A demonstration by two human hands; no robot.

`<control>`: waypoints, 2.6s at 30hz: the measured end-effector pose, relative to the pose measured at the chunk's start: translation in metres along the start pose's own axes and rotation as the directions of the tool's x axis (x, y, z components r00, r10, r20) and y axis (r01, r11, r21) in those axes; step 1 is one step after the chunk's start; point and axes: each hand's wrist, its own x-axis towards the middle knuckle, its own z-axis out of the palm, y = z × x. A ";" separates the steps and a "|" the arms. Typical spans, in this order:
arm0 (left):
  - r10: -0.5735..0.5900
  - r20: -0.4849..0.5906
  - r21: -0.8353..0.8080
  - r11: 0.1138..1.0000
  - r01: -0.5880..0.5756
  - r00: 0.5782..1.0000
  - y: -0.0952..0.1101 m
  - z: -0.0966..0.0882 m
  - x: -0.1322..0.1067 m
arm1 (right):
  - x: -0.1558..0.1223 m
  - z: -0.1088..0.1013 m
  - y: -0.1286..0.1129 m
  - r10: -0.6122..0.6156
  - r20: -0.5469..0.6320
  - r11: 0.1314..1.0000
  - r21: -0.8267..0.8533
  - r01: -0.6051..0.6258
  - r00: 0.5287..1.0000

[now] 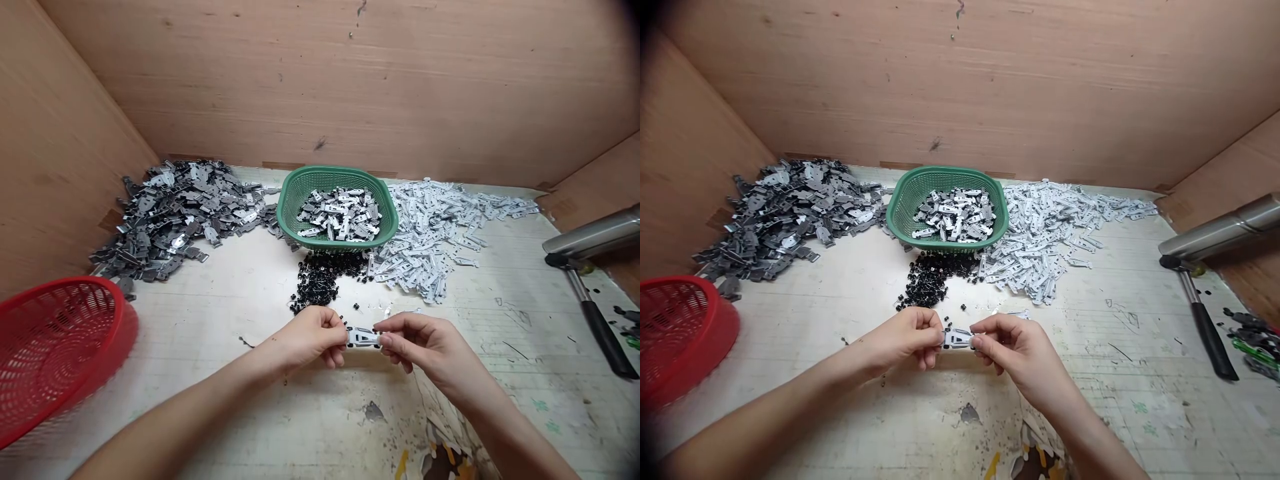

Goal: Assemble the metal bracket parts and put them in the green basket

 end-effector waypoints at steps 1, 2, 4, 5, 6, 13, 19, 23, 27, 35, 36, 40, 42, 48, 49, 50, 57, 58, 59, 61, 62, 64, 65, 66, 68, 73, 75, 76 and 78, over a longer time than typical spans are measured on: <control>0.001 0.003 -0.006 1.000 -0.001 1.000 0.001 0.000 0.000 | 0.001 -0.001 0.001 -0.003 -0.012 1.000 0.012 0.003 1.000; 0.002 0.008 -0.015 1.000 -0.002 1.000 0.001 0.000 -0.001 | 0.001 -0.002 0.002 -0.008 -0.031 1.000 0.019 0.009 0.999; 0.009 0.020 -0.035 0.999 -0.008 1.000 0.003 0.000 -0.002 | 0.003 -0.004 0.004 -0.018 -0.068 0.999 0.034 0.021 0.998; 0.013 0.027 -0.046 0.999 -0.011 1.000 0.003 0.000 -0.002 | 0.004 -0.005 0.005 -0.014 -0.074 0.999 0.050 0.018 0.997; 0.016 0.034 -0.056 0.998 -0.015 0.999 0.004 0.000 -0.003 | 0.004 -0.006 0.007 -0.002 -0.068 0.997 0.074 0.007 0.998; 0.025 0.072 -0.090 0.996 -0.018 0.997 0.004 0.002 -0.005 | 0.005 -0.009 0.018 0.073 0.112 0.980 0.179 -0.092 0.991; 0.027 0.080 -0.090 0.996 -0.019 0.996 0.008 0.001 -0.007 | 0.004 -0.006 0.018 0.107 0.107 0.970 0.205 -0.127 0.988; 0.041 0.057 -0.035 0.999 -0.039 0.998 0.006 0.003 -0.008 | 0.002 -0.002 0.018 0.065 0.071 0.990 0.121 -0.073 0.995; 0.106 0.030 0.039 0.993 -0.107 0.994 0.000 0.007 -0.006 | 0.002 0.008 0.018 -0.035 0.056 0.999 0.032 0.033 0.998; 0.155 0.055 0.147 0.976 -0.162 0.986 0.000 0.010 -0.006 | 0.002 0.014 0.011 -0.078 0.179 0.997 0.034 0.073 0.981; 0.174 0.051 0.164 0.970 -0.180 0.983 0.001 0.010 -0.007 | 0.001 0.014 0.010 -0.076 0.194 0.997 0.032 0.071 0.978; 0.253 0.015 0.191 0.949 -0.251 0.967 0.002 0.012 -0.011 | 0.000 0.016 0.011 -0.076 0.168 0.995 0.084 0.062 0.983; 0.271 0.013 0.200 0.942 -0.268 0.962 0.003 0.012 -0.010 | 0.000 0.018 0.014 -0.079 0.146 0.991 0.121 0.062 0.986; 0.230 0.116 0.173 0.953 -0.248 0.966 0.004 0.008 -0.006 | 0.005 0.011 0.017 -0.044 0.210 0.988 0.157 0.011 0.977; 0.229 0.118 0.166 0.955 -0.247 0.966 0.004 0.008 -0.007 | 0.006 0.008 0.016 -0.031 0.229 0.987 0.162 -0.007 0.973; 0.231 0.117 0.162 0.955 -0.248 0.966 0.004 0.008 -0.007 | 0.008 0.005 0.015 -0.025 0.239 0.986 0.166 -0.016 0.971; 0.256 0.128 0.218 0.935 -0.279 0.958 0.006 0.007 -0.013 | 0.009 0.009 0.006 -0.056 0.190 0.990 0.136 0.030 0.980; 0.256 0.131 0.221 0.934 -0.280 0.958 0.006 0.007 -0.013 | 0.008 0.010 0.006 -0.063 0.181 0.991 0.127 0.041 0.981; 0.255 0.133 0.217 0.935 -0.280 0.958 0.006 0.008 -0.013 | 0.007 0.012 0.006 -0.068 0.169 0.992 0.120 0.048 0.983; 0.254 0.131 0.196 0.941 -0.276 0.958 0.007 0.009 -0.013 | 0.007 0.015 0.005 -0.076 0.145 0.992 0.113 0.060 0.986; 0.254 0.127 0.184 0.944 -0.274 0.959 0.007 0.010 -0.013 | 0.006 0.016 0.006 -0.088 0.130 0.991 0.107 0.074 0.988; 0.258 0.114 0.175 0.946 -0.274 0.960 0.007 0.010 -0.013 | 0.006 0.017 0.006 -0.140 0.091 0.988 0.072 0.134 0.986; 0.260 0.107 0.176 0.945 -0.275 0.960 0.007 0.010 -0.013 | 0.006 0.017 0.006 -0.169 0.075 0.985 0.041 0.166 0.983; 0.261 0.102 0.180 0.944 -0.276 0.960 0.006 0.010 -0.013 | 0.006 0.017 0.006 -0.192 0.070 0.981 0.007 0.192 0.979; 0.266 0.087 0.191 0.941 -0.278 0.960 0.006 0.009 -0.013 | 0.006 0.015 0.007 -0.202 0.093 0.978 -0.036 0.206 0.975; 0.289 0.053 0.188 0.937 -0.293 0.956 0.007 0.006 -0.012 | 0.004 0.008 0.007 -0.115 0.239 0.993 0.051 0.106 0.964; 0.288 0.063 0.198 0.935 -0.294 0.956 0.008 0.006 -0.012 | 0.004 0.009 0.005 -0.125 0.245 0.992 0.057 0.114 0.961; 0.288 0.068 0.209 0.932 -0.296 0.955 0.008 0.006 -0.012 | 0.003 0.010 0.005 -0.140 0.233 0.990 0.065 0.128 0.963; 0.296 0.076 0.238 0.922 -0.306 0.952 0.009 0.006 -0.014 | 0.003 0.015 0.007 -0.163 0.208 0.983 0.118 0.141 0.964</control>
